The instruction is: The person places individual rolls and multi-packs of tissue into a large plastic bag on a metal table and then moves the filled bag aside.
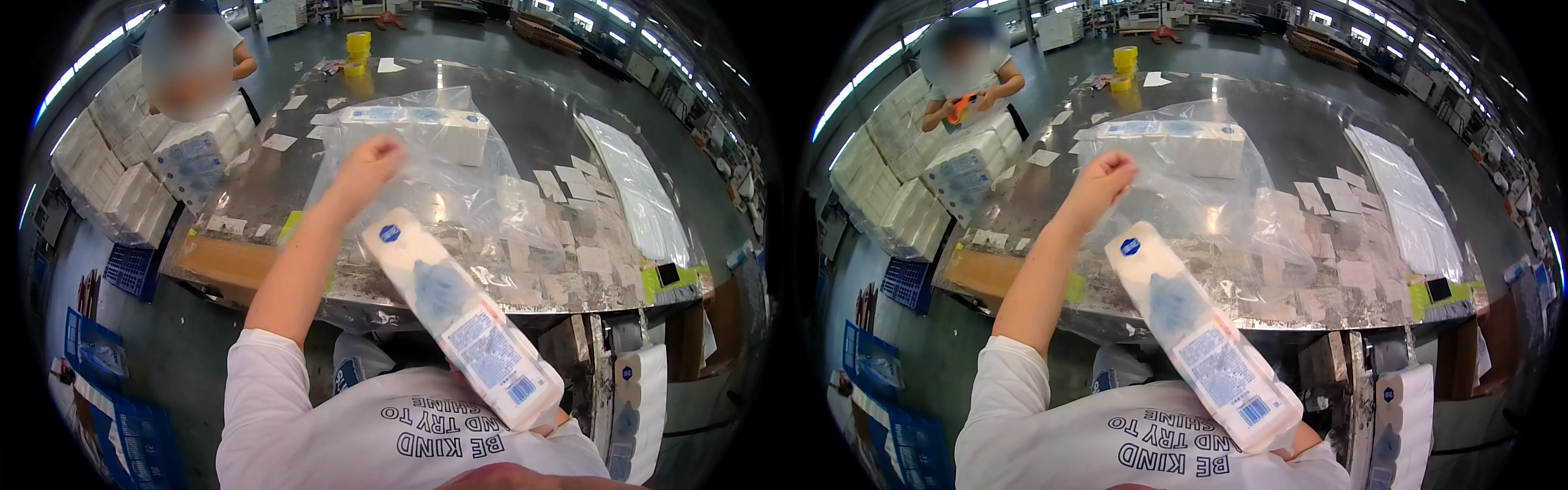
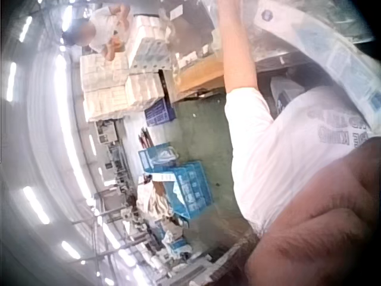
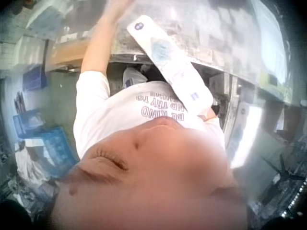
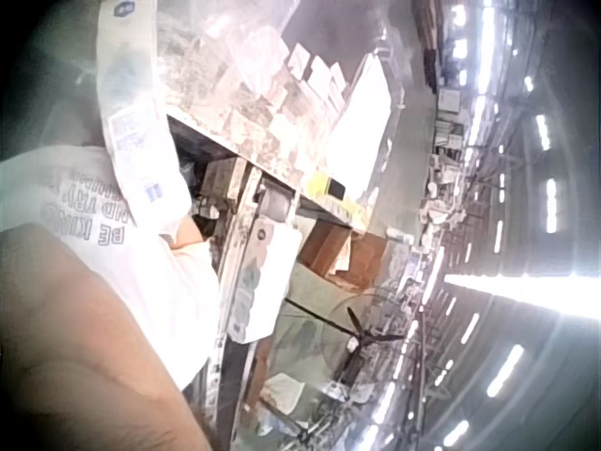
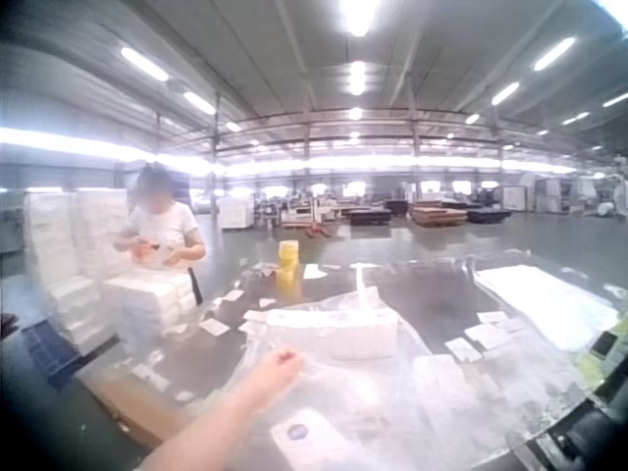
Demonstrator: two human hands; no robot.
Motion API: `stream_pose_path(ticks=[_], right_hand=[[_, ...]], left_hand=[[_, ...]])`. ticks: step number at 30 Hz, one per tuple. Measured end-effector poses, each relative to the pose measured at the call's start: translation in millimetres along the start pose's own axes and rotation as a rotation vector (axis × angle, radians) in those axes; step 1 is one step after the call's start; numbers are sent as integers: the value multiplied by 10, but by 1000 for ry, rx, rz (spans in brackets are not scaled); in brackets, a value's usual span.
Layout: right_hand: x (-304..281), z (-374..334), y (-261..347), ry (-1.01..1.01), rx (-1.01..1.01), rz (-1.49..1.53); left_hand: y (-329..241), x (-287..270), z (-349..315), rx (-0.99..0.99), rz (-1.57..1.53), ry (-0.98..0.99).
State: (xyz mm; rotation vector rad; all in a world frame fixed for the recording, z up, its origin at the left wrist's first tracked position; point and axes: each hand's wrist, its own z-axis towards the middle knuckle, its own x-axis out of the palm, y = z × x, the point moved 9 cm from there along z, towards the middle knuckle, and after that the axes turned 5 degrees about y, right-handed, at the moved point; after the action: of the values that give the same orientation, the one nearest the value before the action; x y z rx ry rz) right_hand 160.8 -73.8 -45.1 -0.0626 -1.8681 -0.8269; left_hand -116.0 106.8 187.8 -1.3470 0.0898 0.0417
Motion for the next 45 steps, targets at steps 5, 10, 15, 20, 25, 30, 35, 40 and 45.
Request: stream_pose_path(ticks=[5,10,15,20,25,30,35,40,45], right_hand=[[452,552,542,99,-128,-207],[1205,1751,1387,277,-372,-398],[1145,1998,936,589,-249,-685],[513,1566,470,276,-333,-1492],[201,320,1115,-135,-16,-1492],[-592,-1939,3131,-1311,-903,-1799],[-1548,-2971,3562,-1893,-16,-1669],[-1957,-2289,3537,-1371,108,-1382],[-1616,-1584,2815,-1103,-9,-905]], left_hand=[[-1039,963,-703,482,278,170],[-1109,1364,-834,735,443,174],[-498,1624,-925,470,523,417],[659,1518,-891,104,628,495],[1643,930,-691,-6,854,197],[1610,818,-545,-52,954,42],[1633,868,-479,15,942,35],[1642,863,-499,51,948,24],[1620,877,-507,39,925,25]])
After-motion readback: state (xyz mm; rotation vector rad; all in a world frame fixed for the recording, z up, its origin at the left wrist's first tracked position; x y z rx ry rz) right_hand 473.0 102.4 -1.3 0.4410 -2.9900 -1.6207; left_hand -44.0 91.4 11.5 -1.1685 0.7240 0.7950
